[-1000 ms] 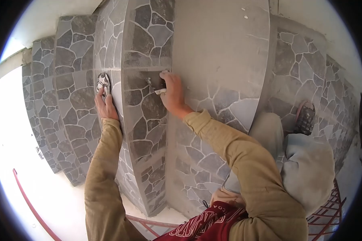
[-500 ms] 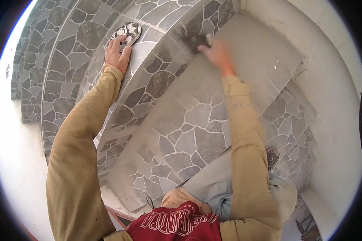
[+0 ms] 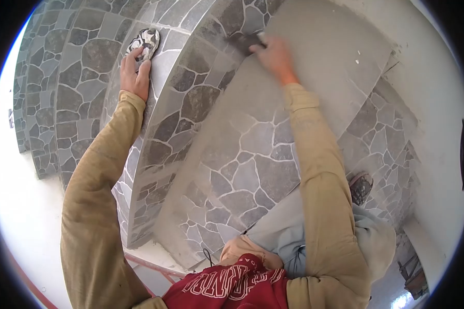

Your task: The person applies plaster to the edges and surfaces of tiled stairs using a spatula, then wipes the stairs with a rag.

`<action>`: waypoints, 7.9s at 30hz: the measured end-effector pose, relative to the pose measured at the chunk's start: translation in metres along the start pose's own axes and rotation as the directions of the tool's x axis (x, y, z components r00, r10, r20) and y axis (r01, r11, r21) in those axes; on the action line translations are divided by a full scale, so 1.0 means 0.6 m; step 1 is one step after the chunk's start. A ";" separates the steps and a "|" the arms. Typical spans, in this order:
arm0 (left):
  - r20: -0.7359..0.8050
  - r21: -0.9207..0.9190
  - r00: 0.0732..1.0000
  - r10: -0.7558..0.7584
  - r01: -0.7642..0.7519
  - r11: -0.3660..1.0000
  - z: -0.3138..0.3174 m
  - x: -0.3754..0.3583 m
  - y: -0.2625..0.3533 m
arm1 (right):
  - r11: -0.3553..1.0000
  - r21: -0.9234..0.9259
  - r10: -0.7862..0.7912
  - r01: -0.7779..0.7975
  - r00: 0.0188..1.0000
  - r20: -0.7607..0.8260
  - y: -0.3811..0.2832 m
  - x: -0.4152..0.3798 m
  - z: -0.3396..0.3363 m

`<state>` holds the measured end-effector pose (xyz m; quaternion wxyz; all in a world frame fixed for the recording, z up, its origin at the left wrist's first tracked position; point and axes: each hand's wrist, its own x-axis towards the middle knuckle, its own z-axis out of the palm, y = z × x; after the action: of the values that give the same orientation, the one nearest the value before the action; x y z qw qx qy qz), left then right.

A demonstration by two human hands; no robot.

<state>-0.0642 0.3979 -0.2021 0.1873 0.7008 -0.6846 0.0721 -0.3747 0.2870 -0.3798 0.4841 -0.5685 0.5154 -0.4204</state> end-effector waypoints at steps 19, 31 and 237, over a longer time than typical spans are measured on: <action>-0.010 0.034 1.000 0.018 -0.018 0.999 0.000 0.003 -0.008 | 0.906 -0.034 -0.414 0.422 0.901 0.131 0.043 -0.003 0.051; -0.012 0.020 1.000 0.012 -0.012 1.000 0.004 0.001 -0.011 | 0.973 0.039 -0.230 0.227 0.967 0.109 0.039 0.023 0.018; -0.012 -0.034 0.987 -0.159 0.158 0.987 0.081 0.135 0.168 | 0.616 -0.784 -0.141 0.077 0.990 -0.013 -0.142 0.009 -0.329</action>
<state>-0.1667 0.3057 -0.2016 0.2090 0.7492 -0.6265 0.0506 -0.5517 0.2583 -0.2609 0.1435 -0.7366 0.6286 -0.2042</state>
